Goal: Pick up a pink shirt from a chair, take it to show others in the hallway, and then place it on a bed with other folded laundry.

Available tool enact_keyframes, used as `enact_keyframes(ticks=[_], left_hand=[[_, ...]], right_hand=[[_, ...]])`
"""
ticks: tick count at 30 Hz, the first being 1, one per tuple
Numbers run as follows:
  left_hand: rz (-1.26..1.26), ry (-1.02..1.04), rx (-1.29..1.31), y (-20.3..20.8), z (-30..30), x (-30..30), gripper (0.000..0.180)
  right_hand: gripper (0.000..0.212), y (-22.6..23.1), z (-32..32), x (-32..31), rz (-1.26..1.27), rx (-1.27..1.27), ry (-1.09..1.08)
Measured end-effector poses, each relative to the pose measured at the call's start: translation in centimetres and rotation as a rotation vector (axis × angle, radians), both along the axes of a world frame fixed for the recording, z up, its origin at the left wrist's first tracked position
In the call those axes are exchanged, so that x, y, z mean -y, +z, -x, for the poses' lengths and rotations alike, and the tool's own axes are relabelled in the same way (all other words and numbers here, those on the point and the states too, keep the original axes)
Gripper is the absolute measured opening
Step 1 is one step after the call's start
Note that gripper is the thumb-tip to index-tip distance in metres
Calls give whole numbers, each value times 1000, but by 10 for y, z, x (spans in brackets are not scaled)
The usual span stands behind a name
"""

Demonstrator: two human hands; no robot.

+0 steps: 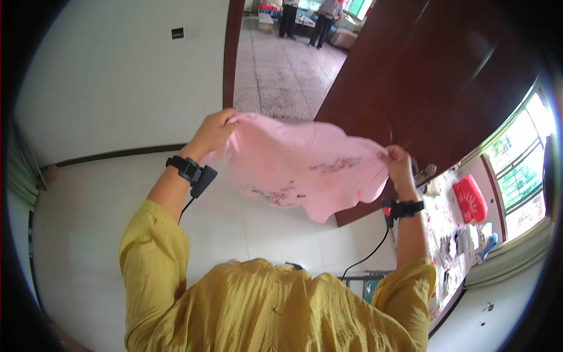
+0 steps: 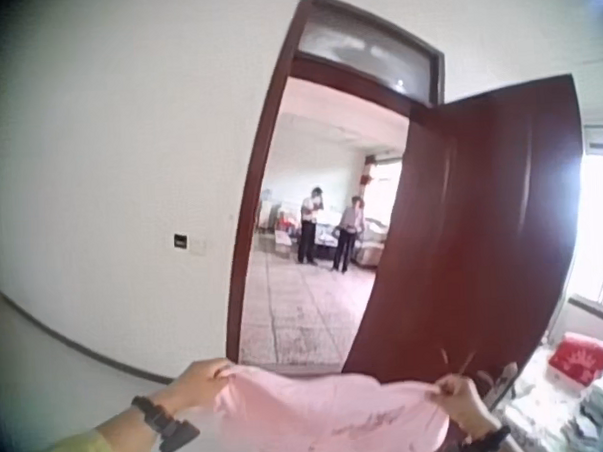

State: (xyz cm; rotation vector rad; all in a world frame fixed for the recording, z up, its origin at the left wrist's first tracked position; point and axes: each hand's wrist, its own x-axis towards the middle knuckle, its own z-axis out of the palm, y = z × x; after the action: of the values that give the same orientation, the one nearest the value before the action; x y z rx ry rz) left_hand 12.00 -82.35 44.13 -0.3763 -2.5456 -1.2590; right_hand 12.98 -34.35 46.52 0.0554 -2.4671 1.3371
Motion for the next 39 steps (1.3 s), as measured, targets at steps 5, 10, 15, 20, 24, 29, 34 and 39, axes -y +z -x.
enact_keyframes(ticks=[5,10,15,20,24,29,34,39], left_hand=[[-144,-55,45,-11,2,10,19],[-577,-51,365,18,-7,-4,25],[-533,41,535,26,-21,-1,30],[-759,-128,534,22,-22,-5,29],[-749,-142,535,22,-27,-10,28],[-732,-156,491,22,-16,-21,26],[-733,-200,456,19,-5,-31,25],[-730,-160,436,29,9,-34,26]], right_hand=[[14,-4,-15,23,-106,98,9],[14,2,-18,32,12,102,-23],[7,15,-21,46,251,295,53],[12,14,-19,45,904,211,127],[27,19,-29,57,1021,200,161],[27,20,-27,64,944,141,241],[23,27,-25,67,889,100,249],[29,36,-8,68,819,48,289]])
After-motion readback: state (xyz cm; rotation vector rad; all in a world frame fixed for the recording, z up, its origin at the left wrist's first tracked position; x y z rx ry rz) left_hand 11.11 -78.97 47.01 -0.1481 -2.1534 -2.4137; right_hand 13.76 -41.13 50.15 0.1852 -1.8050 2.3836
